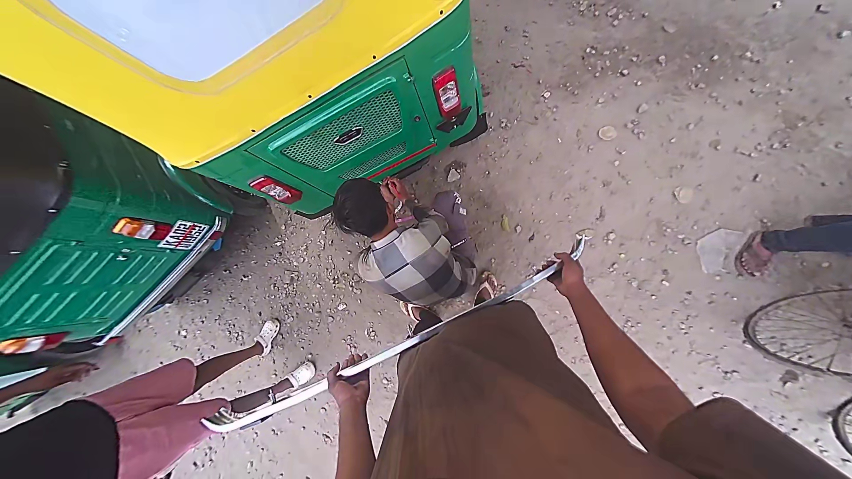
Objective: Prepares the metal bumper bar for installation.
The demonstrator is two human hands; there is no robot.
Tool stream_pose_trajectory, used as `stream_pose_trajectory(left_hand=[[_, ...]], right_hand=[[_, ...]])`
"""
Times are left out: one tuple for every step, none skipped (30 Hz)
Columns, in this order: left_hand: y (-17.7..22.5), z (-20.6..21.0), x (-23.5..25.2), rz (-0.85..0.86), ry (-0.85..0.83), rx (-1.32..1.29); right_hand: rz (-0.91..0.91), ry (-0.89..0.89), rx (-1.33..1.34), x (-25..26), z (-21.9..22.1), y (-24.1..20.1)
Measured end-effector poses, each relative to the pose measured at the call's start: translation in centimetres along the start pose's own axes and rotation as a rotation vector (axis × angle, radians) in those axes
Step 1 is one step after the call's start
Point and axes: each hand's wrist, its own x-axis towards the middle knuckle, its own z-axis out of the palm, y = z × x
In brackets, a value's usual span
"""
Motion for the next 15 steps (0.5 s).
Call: stream_pose_trajectory(left_hand=[[-0.07, 0.07, -0.09, 0.003, -0.001, 0.001], [-0.11, 0.04, -0.13, 0.006, -0.001, -0.002], [-0.12, -0.03, -0.16, 0.011, 0.002, -0.002], [-0.13, -0.12, -0.19, 0.015, 0.006, 0.000], [-0.16, -0.11, -0.25, 0.017, 0.007, 0.002], [-0.17, -0.08, -0.32, 0.018, 0.008, 0.004], [-0.19, -0.07, -0.41, 0.020, 0.010, 0.005], [-0.17, -0.09, -0.42, 0.024, 0.013, 0.002], [-0.16, -0.16, -0.45, 0.025, 0.011, -0.001], [-0.15, -0.18, -0.48, 0.025, 0.014, -0.001], [-0.13, -0.13, -0.49, 0.025, 0.015, -0.002], [-0.11, -0.09, -0.49, 0.026, 0.017, -0.004], [-0.09, -0.03, -0.51, 0.028, 0.019, -0.003], [-0.05, 0.00, -0.58, 0.027, 0.021, 0.000], [-0.05, 0.00, -0.64, 0.027, 0.025, 0.003]], right_hand=[[-0.001, 0.002, -0.002, 0.14, 0.03, -0.07], [-0.002, 0.002, -0.005, 0.28, 0.05, -0.08], [-0.002, 0.003, -0.011, 0.39, 0.09, -0.03], [-0.002, 0.001, -0.017, 0.48, 0.12, -0.01], [-0.003, 0.001, -0.020, 0.59, 0.19, -0.06], [-0.002, 0.000, -0.020, 0.67, 0.22, -0.09], [-0.002, -0.001, -0.020, 0.70, 0.22, -0.08], [-0.002, -0.007, -0.022, 0.72, 0.25, -0.07], [-0.002, -0.012, -0.016, 0.74, 0.28, -0.05], [0.000, -0.017, -0.012, 0.77, 0.29, -0.03], [0.001, -0.020, -0.008, 0.78, 0.34, -0.02], [0.001, -0.022, -0.006, 0.80, 0.38, 0.02], [-0.001, -0.023, -0.004, 0.81, 0.39, 0.04], [0.000, -0.025, -0.004, 0.82, 0.36, 0.07], [0.001, -0.024, -0.004, 0.88, 0.27, 0.11]])
